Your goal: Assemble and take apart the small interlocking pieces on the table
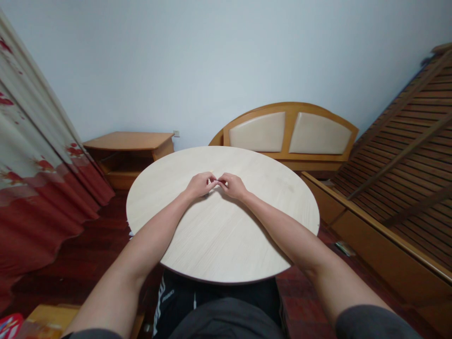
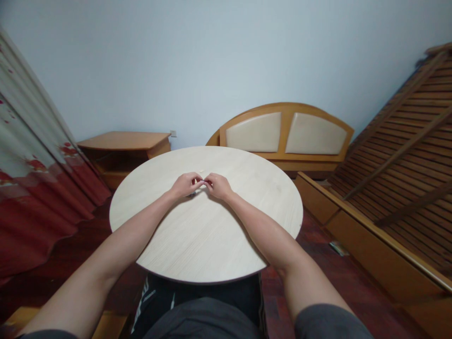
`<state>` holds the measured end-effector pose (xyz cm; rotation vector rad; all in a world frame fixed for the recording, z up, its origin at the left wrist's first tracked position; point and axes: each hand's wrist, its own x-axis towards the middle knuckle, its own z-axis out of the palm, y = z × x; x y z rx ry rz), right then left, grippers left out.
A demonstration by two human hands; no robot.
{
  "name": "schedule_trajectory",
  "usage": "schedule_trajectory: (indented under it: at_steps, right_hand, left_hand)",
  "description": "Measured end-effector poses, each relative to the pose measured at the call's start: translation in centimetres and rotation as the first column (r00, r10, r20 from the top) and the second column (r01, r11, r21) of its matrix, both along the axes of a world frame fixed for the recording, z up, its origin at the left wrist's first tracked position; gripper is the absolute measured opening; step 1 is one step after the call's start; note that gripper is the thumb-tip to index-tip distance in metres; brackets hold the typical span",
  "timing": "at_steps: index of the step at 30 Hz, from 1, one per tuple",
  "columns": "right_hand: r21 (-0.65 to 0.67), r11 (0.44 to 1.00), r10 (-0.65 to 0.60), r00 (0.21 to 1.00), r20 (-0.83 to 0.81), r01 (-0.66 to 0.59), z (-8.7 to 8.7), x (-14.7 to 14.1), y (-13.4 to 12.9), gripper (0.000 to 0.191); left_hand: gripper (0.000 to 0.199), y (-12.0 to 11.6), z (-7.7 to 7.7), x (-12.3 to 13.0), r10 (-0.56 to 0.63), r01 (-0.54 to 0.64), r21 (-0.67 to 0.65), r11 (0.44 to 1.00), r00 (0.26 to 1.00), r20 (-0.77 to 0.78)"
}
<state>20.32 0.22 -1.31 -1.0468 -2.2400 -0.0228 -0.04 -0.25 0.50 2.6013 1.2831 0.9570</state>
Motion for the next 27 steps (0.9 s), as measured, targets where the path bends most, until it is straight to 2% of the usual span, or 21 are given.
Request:
schedule_trajectory:
  at_steps: [9, 27]
  right_hand:
    - [-0.012, 1.000, -0.008, 1.000, -0.006, 0.008, 0.41, 0.02, -0.50, 0.018]
    - [-0.021, 1.000, 0.005, 1.000, 0.018, -0.005, 0.32, 0.29, -0.21, 0.021]
  left_hand:
    - [0.028, 0.45, -0.40, -0.15, -0.004, 0.004, 0.012, 1.000, 1.000, -0.014]
    - [0.026, 0.15, -0.20, -0.01, 0.014, -0.015, -0.018, 1.000, 1.000, -0.017]
